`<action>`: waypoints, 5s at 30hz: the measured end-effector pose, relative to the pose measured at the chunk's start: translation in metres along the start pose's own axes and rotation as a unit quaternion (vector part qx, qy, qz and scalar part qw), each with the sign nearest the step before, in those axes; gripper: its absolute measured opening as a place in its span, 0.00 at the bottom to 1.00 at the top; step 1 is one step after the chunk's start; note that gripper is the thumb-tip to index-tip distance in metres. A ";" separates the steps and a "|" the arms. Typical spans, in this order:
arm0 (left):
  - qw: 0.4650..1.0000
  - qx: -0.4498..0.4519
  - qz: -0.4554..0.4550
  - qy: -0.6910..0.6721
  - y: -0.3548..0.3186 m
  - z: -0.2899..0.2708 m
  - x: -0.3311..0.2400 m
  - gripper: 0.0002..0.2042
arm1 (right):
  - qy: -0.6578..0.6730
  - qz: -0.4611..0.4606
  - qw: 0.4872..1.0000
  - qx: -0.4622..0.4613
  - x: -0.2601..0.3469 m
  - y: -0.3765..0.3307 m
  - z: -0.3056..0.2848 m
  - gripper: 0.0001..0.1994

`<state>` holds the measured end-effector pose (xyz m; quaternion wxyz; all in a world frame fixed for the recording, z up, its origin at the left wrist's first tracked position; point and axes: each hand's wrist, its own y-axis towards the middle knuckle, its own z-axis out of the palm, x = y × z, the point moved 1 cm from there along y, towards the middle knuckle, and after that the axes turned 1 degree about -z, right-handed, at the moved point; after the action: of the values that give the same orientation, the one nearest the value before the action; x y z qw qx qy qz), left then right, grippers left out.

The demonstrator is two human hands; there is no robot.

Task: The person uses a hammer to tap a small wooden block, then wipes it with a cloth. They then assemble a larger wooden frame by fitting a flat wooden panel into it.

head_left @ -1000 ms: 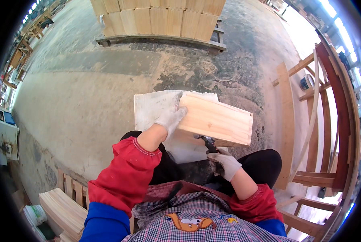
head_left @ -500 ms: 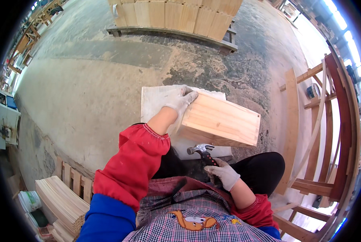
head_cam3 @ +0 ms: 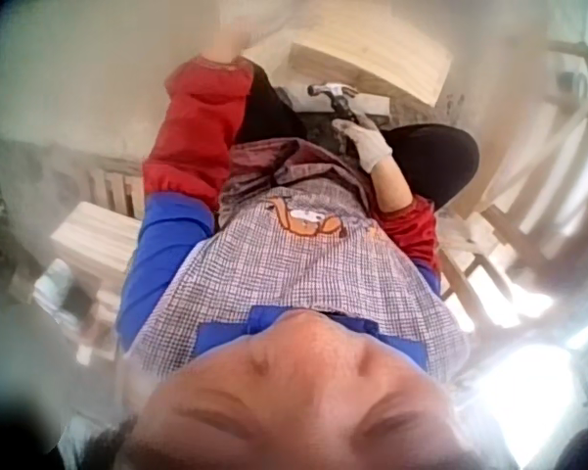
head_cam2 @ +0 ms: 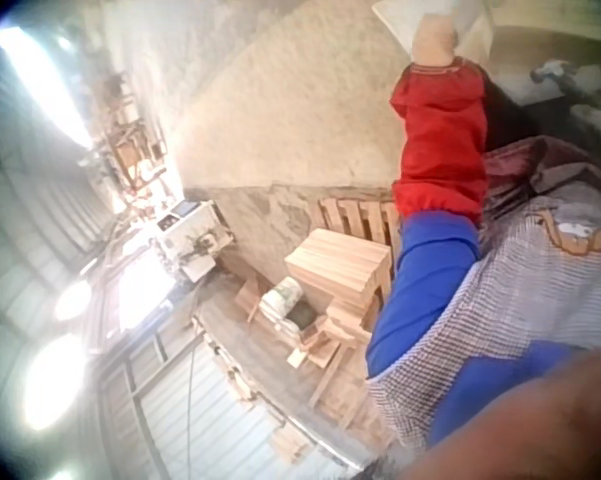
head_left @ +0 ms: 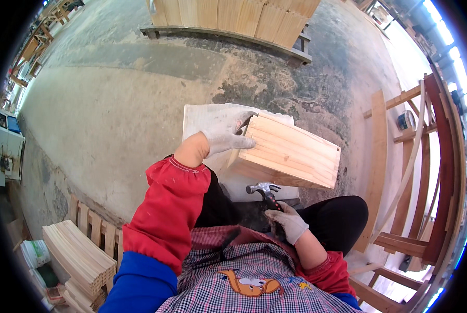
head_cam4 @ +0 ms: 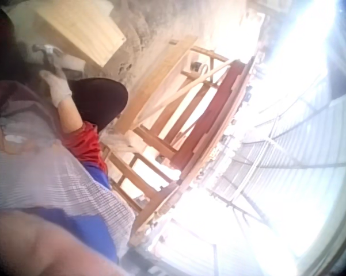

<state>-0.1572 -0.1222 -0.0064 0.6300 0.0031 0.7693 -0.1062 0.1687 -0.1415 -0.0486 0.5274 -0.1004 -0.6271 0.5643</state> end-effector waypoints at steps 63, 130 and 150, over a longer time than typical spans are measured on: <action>0.870 -0.477 0.099 -0.069 0.003 0.052 -0.006 0.14 | -0.169 -0.473 0.851 -0.157 0.095 -0.085 0.041 0.28; 0.873 -0.056 -0.107 0.472 0.229 0.038 -0.044 0.27 | -0.541 -0.392 0.654 -0.355 0.063 -0.099 -0.186 0.20; 0.890 -0.037 -0.113 0.439 0.139 0.083 -0.018 0.13 | -0.491 -0.236 0.773 -0.324 0.084 -0.115 -0.216 0.10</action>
<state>-0.0534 0.0024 -0.0267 0.2111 -0.0608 0.9661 -0.1358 0.3546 0.0100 0.0495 0.2006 0.1767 -0.9506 0.1576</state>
